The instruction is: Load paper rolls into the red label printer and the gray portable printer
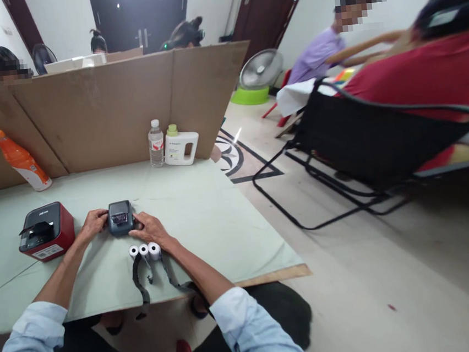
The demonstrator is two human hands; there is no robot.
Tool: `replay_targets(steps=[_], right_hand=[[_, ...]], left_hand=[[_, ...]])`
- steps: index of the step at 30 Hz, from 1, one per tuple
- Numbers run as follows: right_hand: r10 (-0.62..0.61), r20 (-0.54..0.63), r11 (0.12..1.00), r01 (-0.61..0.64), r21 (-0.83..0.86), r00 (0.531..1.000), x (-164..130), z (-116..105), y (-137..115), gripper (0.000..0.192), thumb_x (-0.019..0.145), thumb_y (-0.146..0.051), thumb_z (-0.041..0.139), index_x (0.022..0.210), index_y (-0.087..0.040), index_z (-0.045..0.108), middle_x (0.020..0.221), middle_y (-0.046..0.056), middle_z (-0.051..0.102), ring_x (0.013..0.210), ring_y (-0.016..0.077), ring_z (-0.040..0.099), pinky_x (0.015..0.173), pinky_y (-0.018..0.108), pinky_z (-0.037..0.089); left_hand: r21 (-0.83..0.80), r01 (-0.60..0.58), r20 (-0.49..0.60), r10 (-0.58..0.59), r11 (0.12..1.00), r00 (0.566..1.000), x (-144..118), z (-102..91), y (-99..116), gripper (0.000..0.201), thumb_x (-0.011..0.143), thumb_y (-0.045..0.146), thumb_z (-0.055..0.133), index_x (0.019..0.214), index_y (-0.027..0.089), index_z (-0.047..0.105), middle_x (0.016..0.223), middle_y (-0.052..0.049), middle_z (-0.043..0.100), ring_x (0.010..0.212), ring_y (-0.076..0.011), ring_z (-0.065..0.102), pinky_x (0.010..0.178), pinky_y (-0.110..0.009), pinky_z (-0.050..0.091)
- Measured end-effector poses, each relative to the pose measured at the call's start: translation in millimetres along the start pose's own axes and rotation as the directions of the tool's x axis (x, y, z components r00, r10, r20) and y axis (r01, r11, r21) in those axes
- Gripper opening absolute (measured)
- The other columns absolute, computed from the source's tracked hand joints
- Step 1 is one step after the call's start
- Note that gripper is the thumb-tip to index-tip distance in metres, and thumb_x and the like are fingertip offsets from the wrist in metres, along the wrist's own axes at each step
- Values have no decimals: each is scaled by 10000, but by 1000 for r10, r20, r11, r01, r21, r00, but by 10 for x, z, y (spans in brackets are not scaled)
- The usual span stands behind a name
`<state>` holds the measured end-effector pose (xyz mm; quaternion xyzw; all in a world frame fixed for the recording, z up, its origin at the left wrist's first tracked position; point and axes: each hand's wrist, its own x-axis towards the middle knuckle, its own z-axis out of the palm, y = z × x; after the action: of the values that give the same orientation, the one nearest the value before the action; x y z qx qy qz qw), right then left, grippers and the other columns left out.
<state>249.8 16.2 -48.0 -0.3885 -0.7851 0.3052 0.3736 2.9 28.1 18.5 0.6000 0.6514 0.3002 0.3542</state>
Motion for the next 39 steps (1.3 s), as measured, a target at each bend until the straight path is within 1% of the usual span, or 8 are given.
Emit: replay_targets(steps=[4, 7, 10, 15, 18, 21, 30, 39], right_hand=[[3, 13, 999, -2, -50, 1000, 12, -23, -47, 500, 803, -335, 829, 1266, -208, 688, 910, -3, 616, 748, 154, 568, 776, 304, 503], [2, 23, 997, 0, -74, 1000, 19, -41, -76, 481, 808, -347, 829, 1246, -199, 695, 903, 0, 605, 742, 158, 564, 762, 306, 497], [3, 24, 996, -1, -85, 1000, 23, -45, -78, 474, 815, -363, 826, 1242, -201, 697, 883, -2, 596, 728, 158, 555, 743, 305, 489], [6, 22, 997, -4, -73, 1000, 21, -47, -74, 485, 826, -411, 817, 1261, -236, 692, 881, -2, 600, 734, 159, 550, 740, 297, 484], [3, 23, 997, -2, -78, 1000, 17, -61, -90, 466, 837, -406, 809, 1251, -225, 695, 881, 0, 597, 733, 159, 547, 741, 298, 479], [-4, 28, 996, 7, -91, 1000, 17, -70, -101, 453, 842, -397, 808, 1241, -214, 695, 887, 6, 599, 741, 163, 548, 741, 297, 472], [-3, 36, 994, 7, -112, 999, 19, -75, -92, 457, 852, -428, 809, 1243, -224, 686, 939, 22, 619, 761, 172, 566, 741, 304, 474], [-5, 20, 993, 7, -120, 1000, 25, -73, -114, 434, 838, -404, 820, 1211, -221, 694, 912, 17, 610, 753, 172, 558, 739, 298, 471]], left_hand=[[-32, 42, 44, -40, 999, 998, 31, -50, 61, 586, 862, 203, 544, 1436, 100, 604, 581, 43, 561, 425, -102, 477, 402, -186, 345], [-111, 75, 93, -65, 991, 994, 31, -81, 95, 660, 858, 179, 565, 1515, 128, 525, 598, 46, 579, 418, -85, 479, 389, -166, 326], [-169, 118, 99, -102, 979, 990, 47, -89, 115, 662, 859, 188, 609, 1512, 121, 528, 609, 38, 602, 416, -74, 480, 387, -162, 327], [-181, 177, 130, -154, 967, 979, 77, -115, 150, 680, 864, 182, 643, 1529, 122, 510, 608, 41, 606, 406, -70, 478, 384, -166, 336], [-210, 189, 172, -154, 959, 973, 65, -135, 160, 729, 845, 138, 629, 1556, 114, 470, 614, 44, 603, 421, -78, 501, 377, -168, 340], [-222, 172, 170, -136, 960, 976, 50, -136, 155, 759, 818, 125, 629, 1558, 105, 463, 619, 45, 604, 426, -79, 507, 379, -168, 340], [-129, 130, 139, -112, 983, 984, 70, -115, 180, 780, 777, 142, 602, 1545, 100, 477, 594, 40, 607, 446, -91, 517, 399, -158, 341], [-91, 170, 114, -159, 981, 981, 52, -117, 261, 793, 746, 97, 572, 1535, 107, 494, 610, 30, 622, 459, -101, 556, 398, -161, 353]])
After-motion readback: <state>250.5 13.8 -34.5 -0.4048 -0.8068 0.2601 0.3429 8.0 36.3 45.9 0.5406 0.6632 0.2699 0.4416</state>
